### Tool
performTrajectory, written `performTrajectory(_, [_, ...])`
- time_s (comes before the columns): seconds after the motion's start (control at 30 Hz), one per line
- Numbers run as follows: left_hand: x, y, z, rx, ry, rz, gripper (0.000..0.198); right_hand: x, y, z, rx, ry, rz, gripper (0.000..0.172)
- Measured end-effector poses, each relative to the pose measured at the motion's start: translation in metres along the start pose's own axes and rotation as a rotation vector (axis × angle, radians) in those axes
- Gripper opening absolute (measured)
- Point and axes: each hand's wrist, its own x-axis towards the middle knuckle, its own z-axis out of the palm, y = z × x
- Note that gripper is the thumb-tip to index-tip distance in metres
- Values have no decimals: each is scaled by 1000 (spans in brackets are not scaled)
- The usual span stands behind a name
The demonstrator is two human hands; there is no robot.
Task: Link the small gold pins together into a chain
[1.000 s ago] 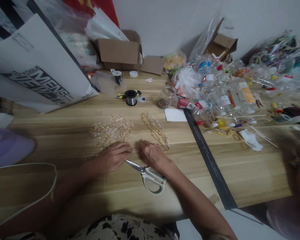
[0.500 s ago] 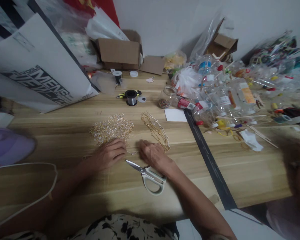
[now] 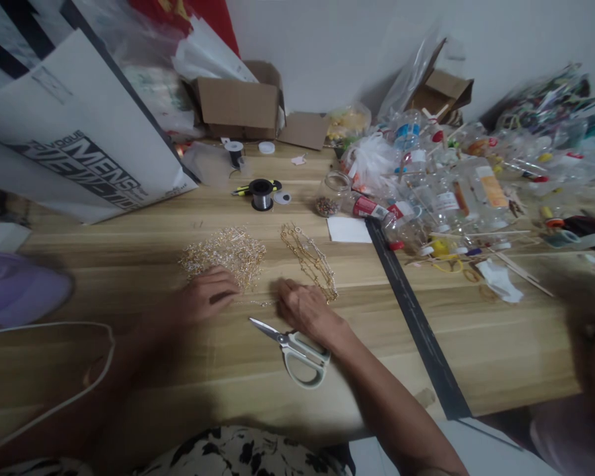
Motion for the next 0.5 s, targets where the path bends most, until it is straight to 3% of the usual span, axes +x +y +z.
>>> performTrajectory(0.1, [-1,-6,-6,-47,115,-71,16,0,0,2,-1,23,-18,16])
performTrajectory(0.2, [-1,-10,-13,-58,148,-142,15,1,1,3,4,40,-28,16])
performTrajectory(0.5, [-5,-15,-25,-30,-22,-204,15,-3,1,-2,38,20,-56,12])
